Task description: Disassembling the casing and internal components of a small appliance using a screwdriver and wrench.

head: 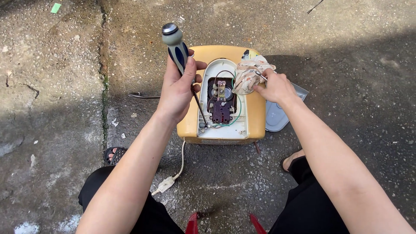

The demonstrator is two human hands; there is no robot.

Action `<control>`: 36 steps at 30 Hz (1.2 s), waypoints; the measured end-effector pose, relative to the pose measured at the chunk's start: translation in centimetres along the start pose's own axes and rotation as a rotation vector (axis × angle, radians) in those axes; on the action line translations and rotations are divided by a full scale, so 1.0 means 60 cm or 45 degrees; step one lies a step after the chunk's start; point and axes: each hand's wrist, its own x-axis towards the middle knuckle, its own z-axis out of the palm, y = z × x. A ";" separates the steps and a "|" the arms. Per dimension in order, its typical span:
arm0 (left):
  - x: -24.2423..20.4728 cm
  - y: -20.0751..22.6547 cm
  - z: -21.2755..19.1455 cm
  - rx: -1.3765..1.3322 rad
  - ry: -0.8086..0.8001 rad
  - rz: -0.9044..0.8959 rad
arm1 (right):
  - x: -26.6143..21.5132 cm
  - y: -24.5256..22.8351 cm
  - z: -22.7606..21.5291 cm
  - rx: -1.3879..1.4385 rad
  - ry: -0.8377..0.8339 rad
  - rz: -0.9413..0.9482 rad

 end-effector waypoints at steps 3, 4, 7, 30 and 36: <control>0.008 -0.028 -0.003 0.142 -0.098 0.175 | 0.002 -0.008 0.007 -0.098 -0.015 -0.034; 0.010 -0.029 0.003 0.142 -0.102 0.172 | 0.006 -0.009 0.008 -0.097 -0.016 -0.029; 0.022 -0.043 0.023 0.094 -0.185 0.358 | 0.010 -0.013 0.008 -0.097 0.058 -0.071; 0.099 -0.149 0.068 0.263 -0.342 0.494 | 0.019 -0.075 0.128 0.797 0.277 -0.561; 0.101 -0.156 0.063 0.252 -0.337 0.464 | 0.028 -0.066 0.146 0.823 0.282 -0.605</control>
